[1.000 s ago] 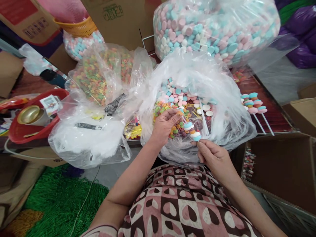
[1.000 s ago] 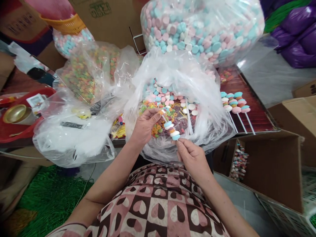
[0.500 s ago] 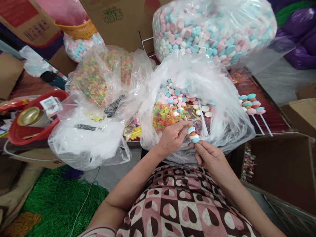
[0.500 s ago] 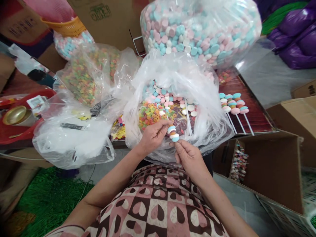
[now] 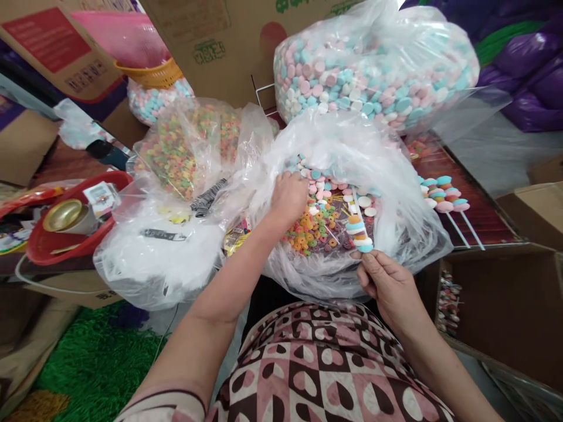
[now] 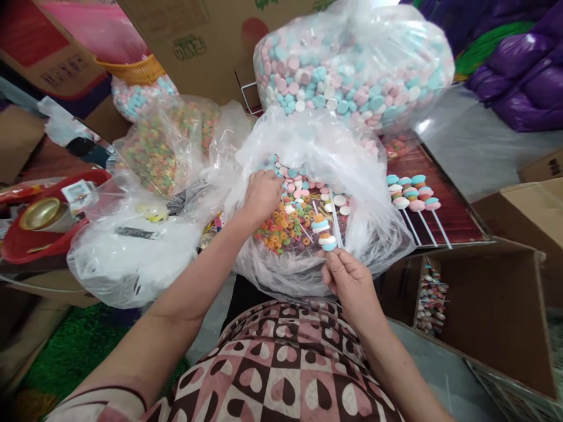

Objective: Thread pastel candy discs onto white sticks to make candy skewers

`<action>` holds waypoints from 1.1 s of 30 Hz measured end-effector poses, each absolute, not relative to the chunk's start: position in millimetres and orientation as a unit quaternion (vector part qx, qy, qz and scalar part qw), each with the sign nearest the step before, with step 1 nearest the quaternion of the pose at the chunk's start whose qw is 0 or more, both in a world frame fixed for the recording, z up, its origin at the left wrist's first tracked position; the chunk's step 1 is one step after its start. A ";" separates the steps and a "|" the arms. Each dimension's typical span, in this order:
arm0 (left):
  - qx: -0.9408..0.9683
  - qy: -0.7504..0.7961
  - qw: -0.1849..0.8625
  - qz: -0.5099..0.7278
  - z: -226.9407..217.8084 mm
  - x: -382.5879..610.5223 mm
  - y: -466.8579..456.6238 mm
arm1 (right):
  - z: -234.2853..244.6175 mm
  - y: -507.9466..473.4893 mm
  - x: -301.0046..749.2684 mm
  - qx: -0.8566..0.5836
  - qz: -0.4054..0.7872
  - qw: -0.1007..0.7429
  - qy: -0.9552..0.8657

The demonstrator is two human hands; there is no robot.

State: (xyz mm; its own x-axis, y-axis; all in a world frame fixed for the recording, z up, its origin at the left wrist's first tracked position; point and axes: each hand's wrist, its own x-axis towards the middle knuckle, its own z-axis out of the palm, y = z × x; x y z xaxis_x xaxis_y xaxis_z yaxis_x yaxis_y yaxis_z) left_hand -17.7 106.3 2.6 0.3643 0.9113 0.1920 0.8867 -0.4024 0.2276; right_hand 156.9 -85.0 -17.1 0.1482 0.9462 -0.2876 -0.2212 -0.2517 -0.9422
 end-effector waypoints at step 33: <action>0.535 0.401 0.604 0.434 -0.5 -1.3 33.4 | -20.4 -49.3 156.6 -0.593 0.441 0.546 -0.393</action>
State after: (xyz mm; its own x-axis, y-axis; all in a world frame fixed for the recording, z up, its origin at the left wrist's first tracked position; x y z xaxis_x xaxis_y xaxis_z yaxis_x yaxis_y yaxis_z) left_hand -1.3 33.4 -0.5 0.3016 0.9532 -0.0192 -0.0959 0.0504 0.9941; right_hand 156.6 -49.3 -20.4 0.3007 0.9491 -0.0936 -0.0157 -0.0932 -0.9955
